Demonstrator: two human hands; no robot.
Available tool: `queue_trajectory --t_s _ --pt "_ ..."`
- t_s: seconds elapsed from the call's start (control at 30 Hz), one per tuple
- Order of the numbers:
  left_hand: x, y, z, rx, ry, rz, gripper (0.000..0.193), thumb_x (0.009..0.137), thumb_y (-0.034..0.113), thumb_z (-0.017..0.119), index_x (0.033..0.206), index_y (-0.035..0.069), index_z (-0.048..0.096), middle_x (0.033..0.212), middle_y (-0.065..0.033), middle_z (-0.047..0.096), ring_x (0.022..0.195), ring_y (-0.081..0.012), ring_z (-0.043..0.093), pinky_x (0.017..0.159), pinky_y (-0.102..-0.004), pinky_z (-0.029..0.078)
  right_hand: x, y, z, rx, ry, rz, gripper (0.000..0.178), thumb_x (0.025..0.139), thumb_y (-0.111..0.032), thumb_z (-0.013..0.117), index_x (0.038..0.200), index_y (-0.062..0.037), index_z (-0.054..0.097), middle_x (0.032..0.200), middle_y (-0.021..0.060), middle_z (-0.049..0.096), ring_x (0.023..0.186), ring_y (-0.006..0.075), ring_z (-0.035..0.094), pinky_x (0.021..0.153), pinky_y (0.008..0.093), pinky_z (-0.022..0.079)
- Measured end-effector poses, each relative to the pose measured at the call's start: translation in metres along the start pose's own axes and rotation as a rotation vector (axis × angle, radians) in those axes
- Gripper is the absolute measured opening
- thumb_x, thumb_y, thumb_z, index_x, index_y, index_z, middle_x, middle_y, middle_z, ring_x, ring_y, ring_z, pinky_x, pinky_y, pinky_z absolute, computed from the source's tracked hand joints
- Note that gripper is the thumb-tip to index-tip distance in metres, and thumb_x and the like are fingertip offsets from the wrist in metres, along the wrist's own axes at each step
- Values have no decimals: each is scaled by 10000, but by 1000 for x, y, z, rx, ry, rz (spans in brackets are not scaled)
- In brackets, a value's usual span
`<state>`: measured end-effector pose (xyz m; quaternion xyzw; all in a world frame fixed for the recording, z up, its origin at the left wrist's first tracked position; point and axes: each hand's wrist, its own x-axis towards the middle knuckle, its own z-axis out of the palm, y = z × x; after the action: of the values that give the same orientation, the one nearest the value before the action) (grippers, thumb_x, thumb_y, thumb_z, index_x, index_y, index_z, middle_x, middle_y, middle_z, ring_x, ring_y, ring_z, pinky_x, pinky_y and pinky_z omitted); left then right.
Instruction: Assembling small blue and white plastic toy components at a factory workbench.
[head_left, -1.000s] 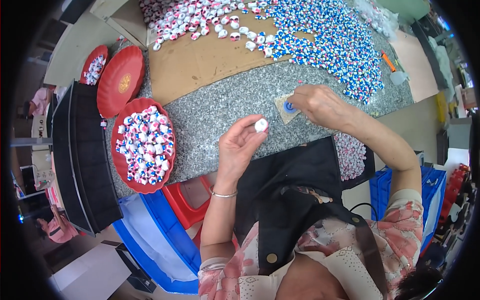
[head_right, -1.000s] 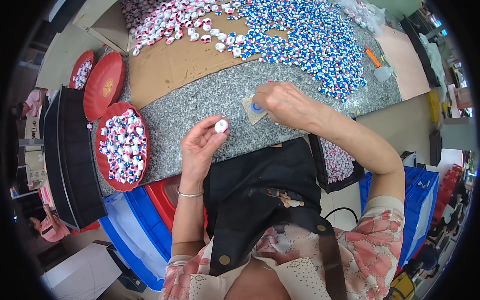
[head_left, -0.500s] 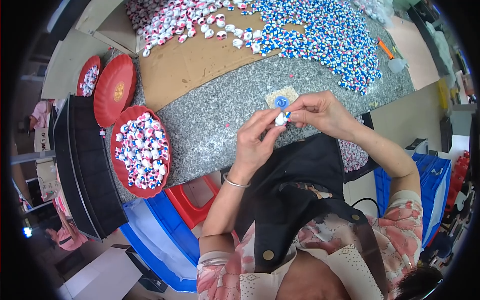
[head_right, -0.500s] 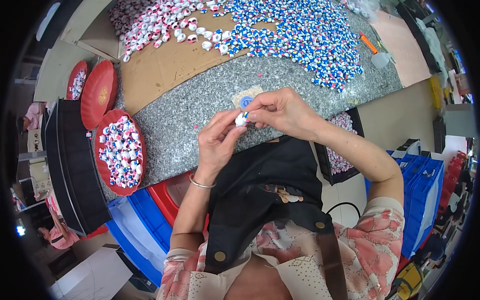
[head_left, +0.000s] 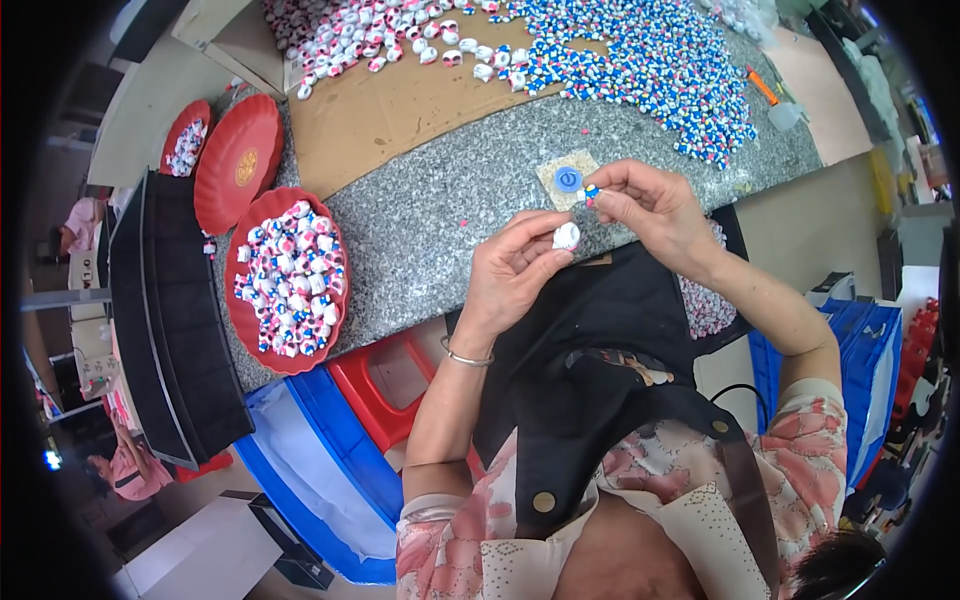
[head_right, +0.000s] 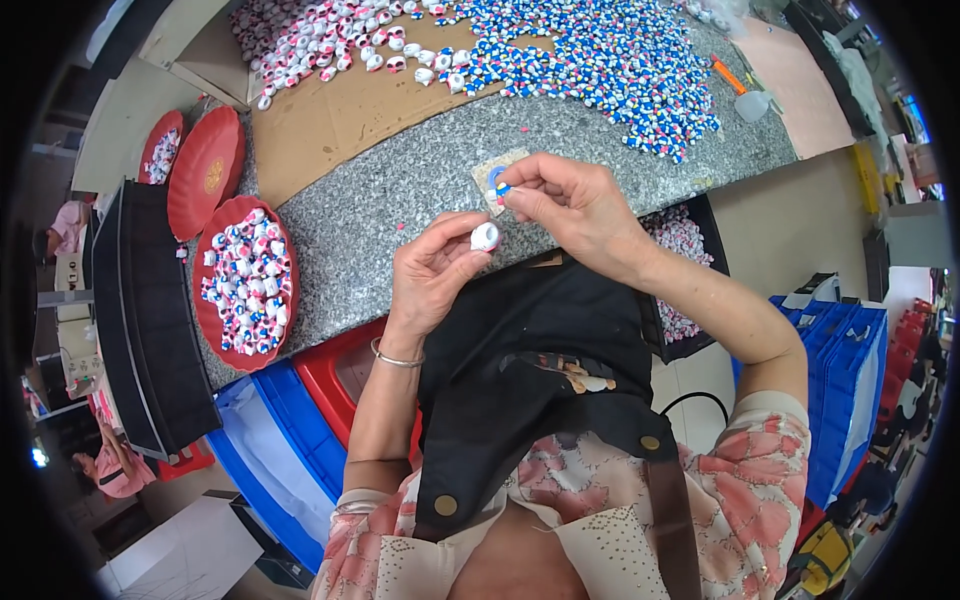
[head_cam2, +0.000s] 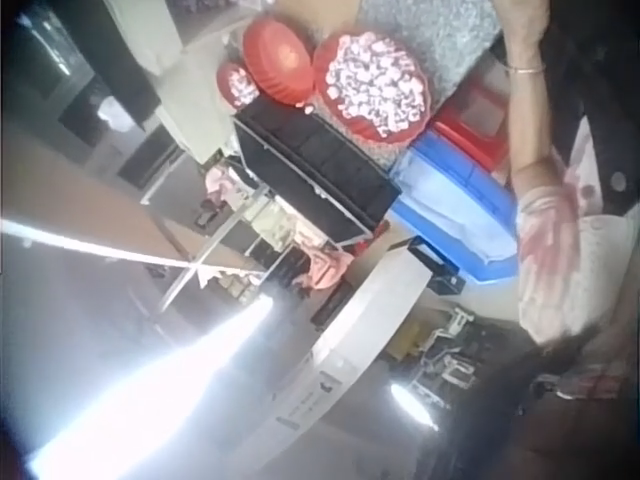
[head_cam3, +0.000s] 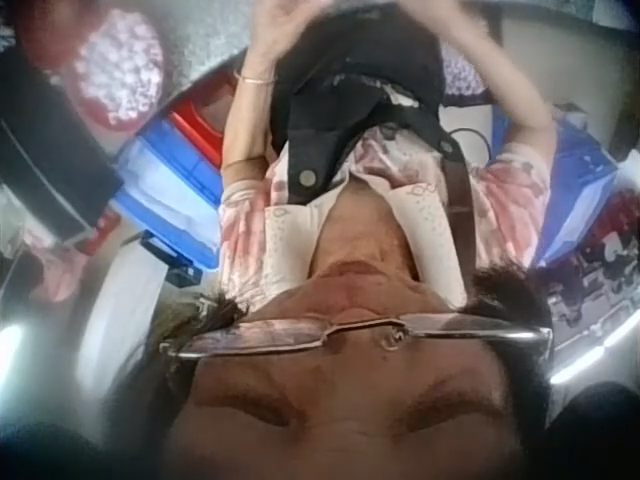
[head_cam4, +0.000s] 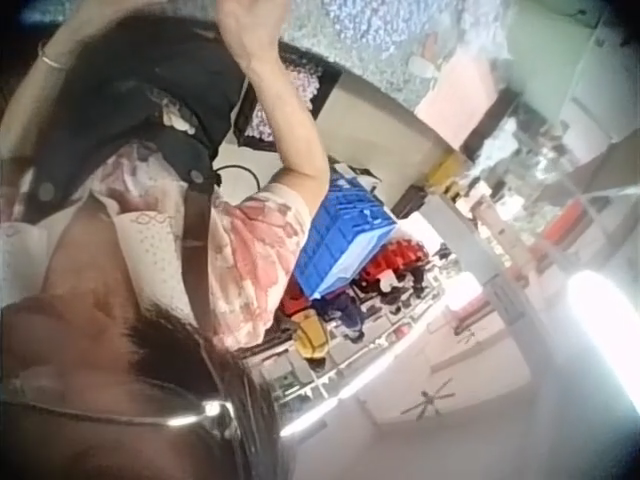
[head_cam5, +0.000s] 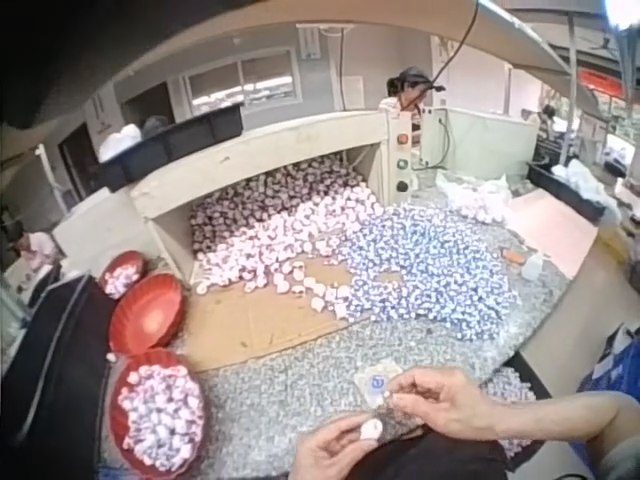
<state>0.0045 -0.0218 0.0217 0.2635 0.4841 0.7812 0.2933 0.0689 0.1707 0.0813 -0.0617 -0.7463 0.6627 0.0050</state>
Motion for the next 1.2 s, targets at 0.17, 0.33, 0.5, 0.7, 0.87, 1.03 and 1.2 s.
queue_trajectory --t_s 0.17,0.33,0.5,0.7,0.87,1.03,1.2 --pt "-9 1 1 72 73 68 336 810 -131 648 1133 -53 598 1129 -95 562 1012 -160 612 899 -268 520 -7 2 27 18 212 -116 153 948 -90 568 1064 4 601 930 11 623 845 50 568 768 222 470" --pt "-19 -2 -8 346 228 184 318 771 -80 713 1071 -47 612 1082 -91 584 911 -121 630 780 -237 542 -10 3 48 -156 295 -265 171 933 -105 588 1061 9 598 897 10 613 828 66 566 755 230 462" --pt "-27 6 -17 439 290 181 310 759 -62 734 1034 -27 596 1009 -82 619 864 -114 632 751 -229 533 -1 22 31 -276 396 -271 175 932 -112 590 1058 10 597 883 10 614 819 71 568 746 232 464" --pt "-31 7 -38 320 271 91 320 797 -91 696 1075 -14 558 985 -67 635 884 -112 624 780 -213 511 13 67 -16 -296 324 49 195 928 -129 598 1060 14 591 893 19 630 801 90 598 729 245 485" --pt "-16 17 -40 355 232 71 310 803 -98 685 1074 -19 556 995 -73 633 896 -118 624 796 -224 507 34 64 -21 -516 382 103 252 874 -174 661 1071 -18 680 795 96 691 696 159 651 656 303 516" --pt "5 23 -47 479 266 99 329 809 -106 672 1100 -14 549 1016 -78 619 909 -130 624 798 -229 511 15 43 -46 -778 460 -48 274 847 -184 688 1073 -28 677 821 174 680 716 283 675 644 359 514" --pt "38 38 -40 565 282 65 362 815 -118 653 1140 -20 531 1040 -90 609 928 -145 620 815 -247 514 -13 32 -158 -1034 606 -367 167 854 -174 652 966 -57 691 820 126 687 724 279 672 625 356 524"
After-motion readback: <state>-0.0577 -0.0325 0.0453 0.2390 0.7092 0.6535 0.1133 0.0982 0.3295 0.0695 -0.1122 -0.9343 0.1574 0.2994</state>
